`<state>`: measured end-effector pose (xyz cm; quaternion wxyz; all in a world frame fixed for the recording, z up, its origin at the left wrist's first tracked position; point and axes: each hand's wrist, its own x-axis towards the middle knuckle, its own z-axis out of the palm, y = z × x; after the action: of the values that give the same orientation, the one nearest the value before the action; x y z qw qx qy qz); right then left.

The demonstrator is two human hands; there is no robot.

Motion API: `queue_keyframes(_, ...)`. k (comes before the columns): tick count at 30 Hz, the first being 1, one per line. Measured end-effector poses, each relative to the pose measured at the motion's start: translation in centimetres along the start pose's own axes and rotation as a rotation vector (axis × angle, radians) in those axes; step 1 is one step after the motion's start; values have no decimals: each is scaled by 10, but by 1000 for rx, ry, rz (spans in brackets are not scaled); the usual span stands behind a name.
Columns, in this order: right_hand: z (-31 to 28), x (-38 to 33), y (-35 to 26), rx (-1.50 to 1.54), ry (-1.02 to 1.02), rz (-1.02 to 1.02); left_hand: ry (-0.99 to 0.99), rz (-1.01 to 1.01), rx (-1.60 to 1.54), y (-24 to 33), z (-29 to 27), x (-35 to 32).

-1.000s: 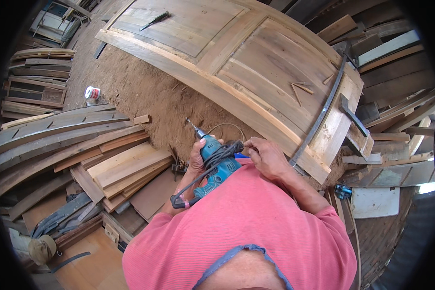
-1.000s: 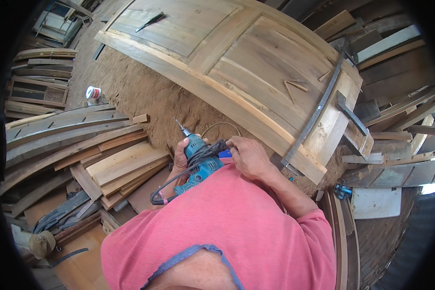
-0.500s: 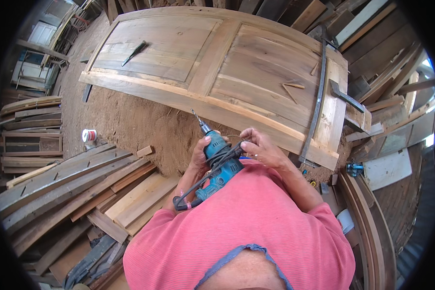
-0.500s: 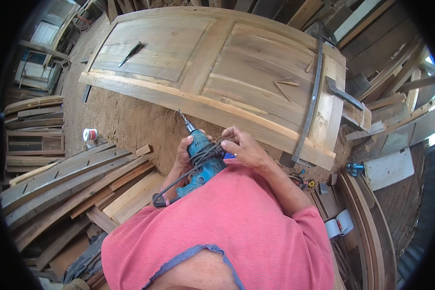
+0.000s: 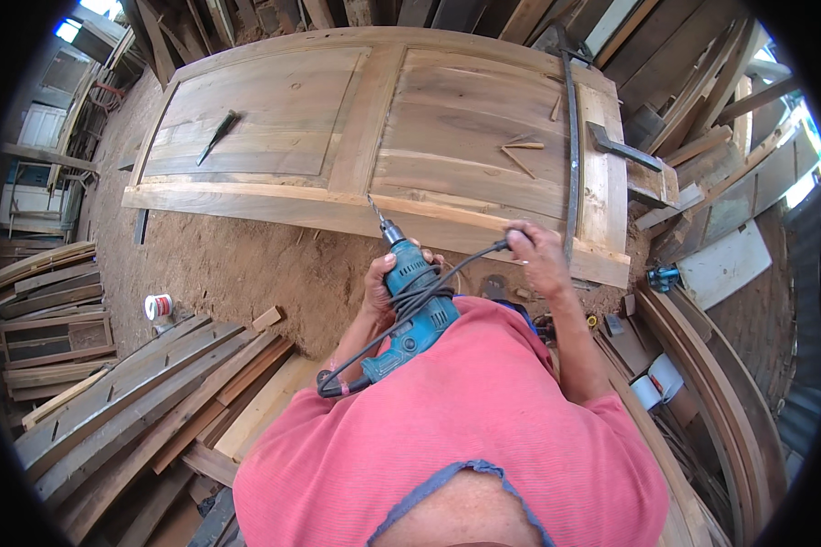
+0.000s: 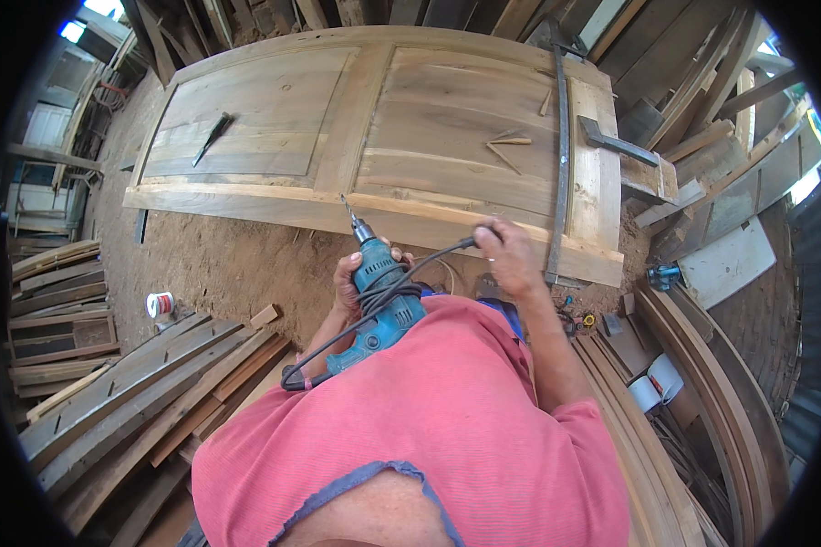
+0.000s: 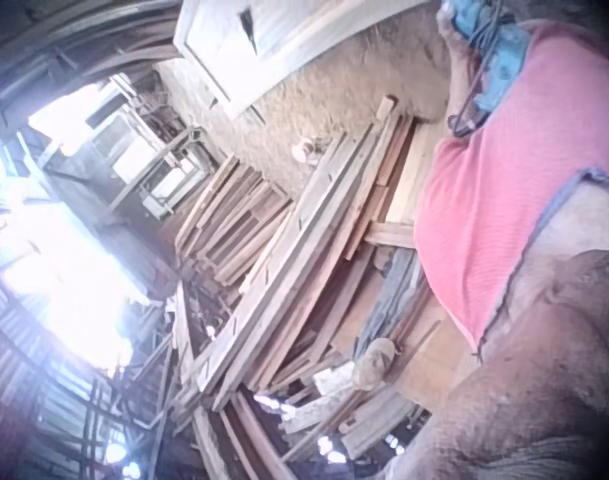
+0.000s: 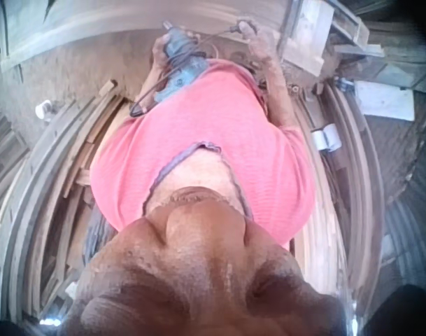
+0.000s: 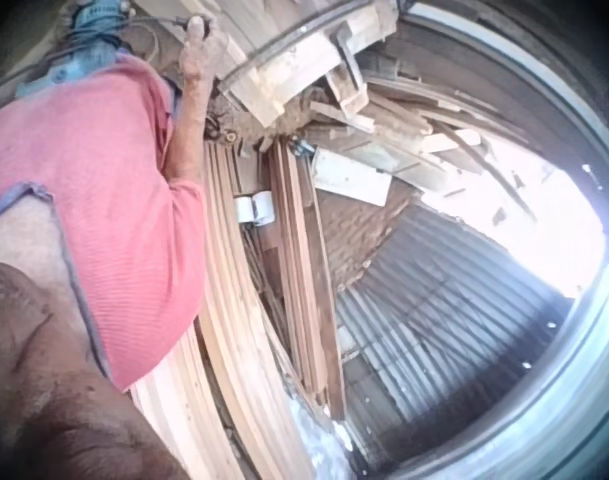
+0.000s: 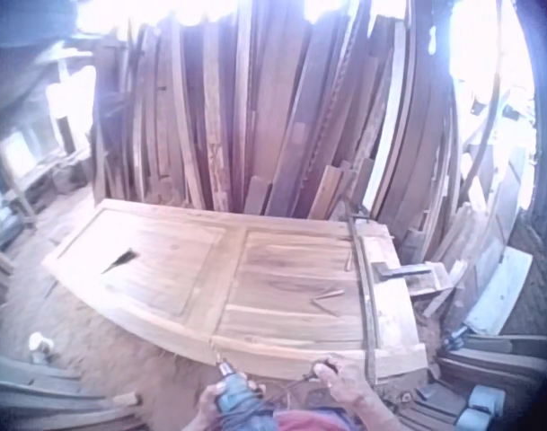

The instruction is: The person uses a power drill to make holes in a wooden door frame, then adjusts the power cord by hand, and finally hammers a wooden piece into one of the holes using a mallet.

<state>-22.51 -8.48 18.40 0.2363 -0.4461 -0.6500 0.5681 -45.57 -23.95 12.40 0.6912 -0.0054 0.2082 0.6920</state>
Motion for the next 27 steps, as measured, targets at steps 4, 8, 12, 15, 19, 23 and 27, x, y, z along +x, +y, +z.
queue_keyframes(4, 67, -8, 3, 96, -191, 46, -3, -33, 51, 0, 8, 5)
queue_keyframes(8, 60, -4, -5, -75, -476, -50, 75, -26, -30, 4, -4, -5)
queue_keyframes(12, 48, -18, -10, 59, -432, -166, 112, -92, -101, -1, -7, -5)
queue_keyframes(15, 53, -24, -14, -239, -457, -362, 218, -125, 1, -2, -12, -3)
queue_keyframes(19, 59, -24, -1, -336, -346, -447, 168, -170, 106, 1, -33, 9)
queue_keyframes(23, 30, -34, -14, -524, -398, -316, 182, -249, 231, -4, -31, 24)
queue_keyframes(27, -1, -49, -12, -532, -368, -277, 209, -306, 323, -20, -8, 41)
